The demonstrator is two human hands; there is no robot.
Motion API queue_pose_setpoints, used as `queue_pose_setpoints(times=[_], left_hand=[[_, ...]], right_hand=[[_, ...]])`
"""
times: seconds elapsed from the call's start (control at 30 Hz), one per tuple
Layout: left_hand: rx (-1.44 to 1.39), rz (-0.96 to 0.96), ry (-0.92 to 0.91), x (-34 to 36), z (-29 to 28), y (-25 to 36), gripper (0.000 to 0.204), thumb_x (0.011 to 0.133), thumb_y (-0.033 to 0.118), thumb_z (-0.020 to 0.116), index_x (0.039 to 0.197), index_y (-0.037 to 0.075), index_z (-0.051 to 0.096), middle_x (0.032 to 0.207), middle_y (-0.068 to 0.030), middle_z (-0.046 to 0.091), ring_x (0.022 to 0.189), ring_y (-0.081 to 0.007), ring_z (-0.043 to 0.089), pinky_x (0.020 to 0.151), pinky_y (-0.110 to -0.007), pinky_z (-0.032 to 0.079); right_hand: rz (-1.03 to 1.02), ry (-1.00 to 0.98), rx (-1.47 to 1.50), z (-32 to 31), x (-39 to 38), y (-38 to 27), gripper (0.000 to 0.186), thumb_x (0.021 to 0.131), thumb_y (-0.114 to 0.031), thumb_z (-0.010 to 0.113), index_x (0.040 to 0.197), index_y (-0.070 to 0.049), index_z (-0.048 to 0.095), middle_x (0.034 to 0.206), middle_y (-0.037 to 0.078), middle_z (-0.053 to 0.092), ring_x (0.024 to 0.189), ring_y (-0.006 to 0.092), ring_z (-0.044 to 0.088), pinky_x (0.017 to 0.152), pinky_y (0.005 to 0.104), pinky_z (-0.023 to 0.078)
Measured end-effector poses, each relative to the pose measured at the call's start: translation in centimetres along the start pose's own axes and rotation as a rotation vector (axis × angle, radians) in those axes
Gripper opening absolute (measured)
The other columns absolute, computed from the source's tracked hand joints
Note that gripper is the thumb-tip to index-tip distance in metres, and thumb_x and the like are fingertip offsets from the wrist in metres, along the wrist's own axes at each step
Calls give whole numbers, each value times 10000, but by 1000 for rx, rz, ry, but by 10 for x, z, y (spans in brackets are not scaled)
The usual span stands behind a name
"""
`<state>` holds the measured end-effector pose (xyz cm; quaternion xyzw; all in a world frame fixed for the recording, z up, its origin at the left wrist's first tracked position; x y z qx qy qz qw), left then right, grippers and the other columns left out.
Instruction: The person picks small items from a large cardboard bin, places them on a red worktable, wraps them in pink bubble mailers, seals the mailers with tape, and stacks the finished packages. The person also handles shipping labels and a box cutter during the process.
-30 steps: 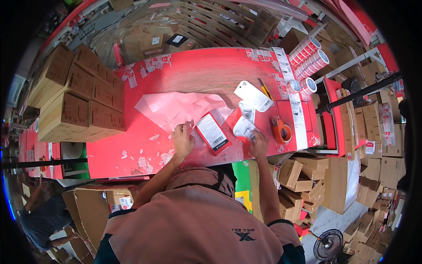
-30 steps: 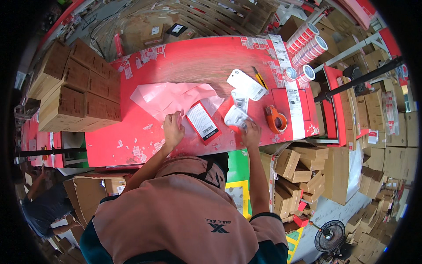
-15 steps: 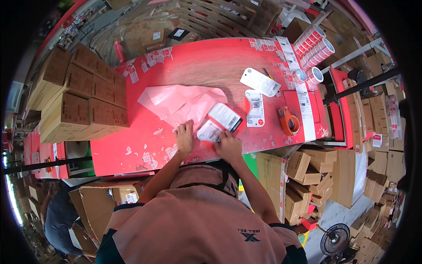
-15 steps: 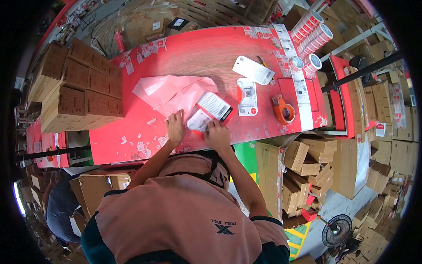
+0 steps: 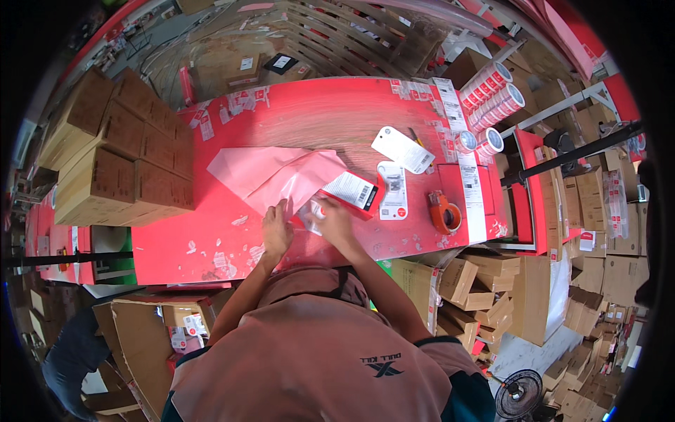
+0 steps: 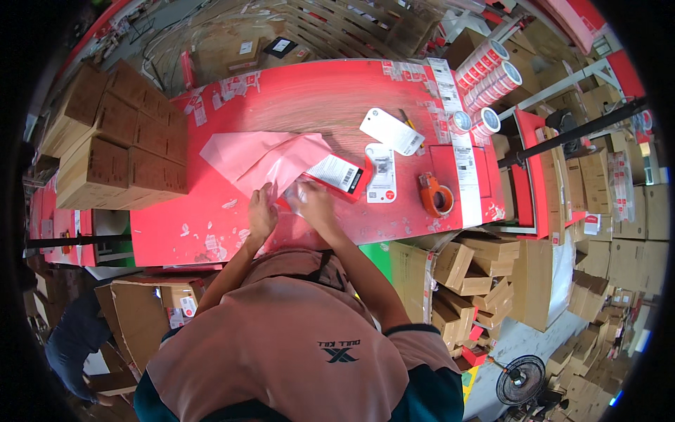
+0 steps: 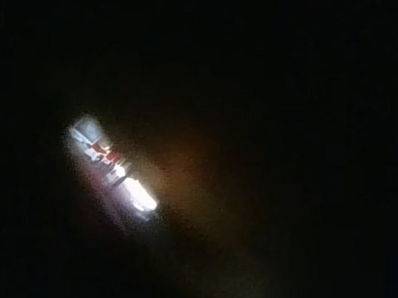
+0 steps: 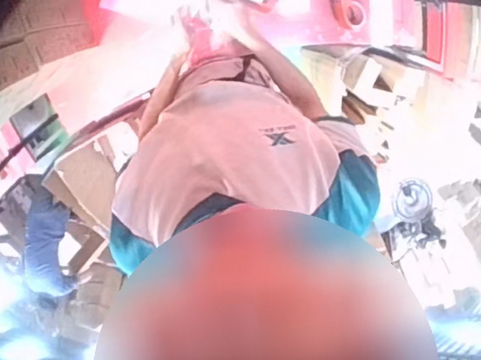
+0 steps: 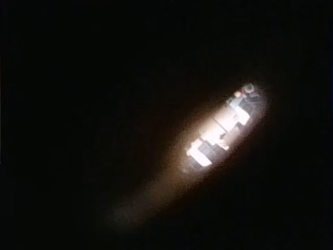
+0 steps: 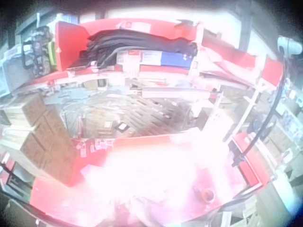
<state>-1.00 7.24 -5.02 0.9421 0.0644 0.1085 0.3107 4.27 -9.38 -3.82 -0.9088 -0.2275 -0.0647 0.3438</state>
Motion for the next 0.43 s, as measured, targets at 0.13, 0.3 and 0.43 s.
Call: queue_pose_setpoints(times=[0.13,0.3,0.43], left_hand=[[-25,17,96,-3,0,5,511,790,19,642,1287,47,525,1041,-193,586,933,-369,591,794,-469,491],[-86,-32,107,11,5,-1,339,877,63,645,1209,45,579,977,-160,621,852,-324,625,759,-449,502],[-51,-109,7,18,9,-14,302,906,108,646,1196,60,580,999,-182,631,909,-354,638,781,-468,507]], right_hand=[[371,397,-152,-108,-21,121,460,878,-381,708,1205,-61,655,1230,200,636,1094,368,626,913,482,486],[431,177,-253,-92,-4,200,486,907,-482,650,1279,-169,659,1285,207,610,1168,396,581,998,541,427],[343,160,-298,-97,-17,208,519,893,-502,659,1279,-156,657,1349,217,577,1189,377,579,1014,541,424]])
Point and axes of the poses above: each hand's wrist, its own x-axis towards the middle knuckle, its own z-axis out of the palm, y = z × x, the point moved 9 cm from there along x, towards the middle knuckle
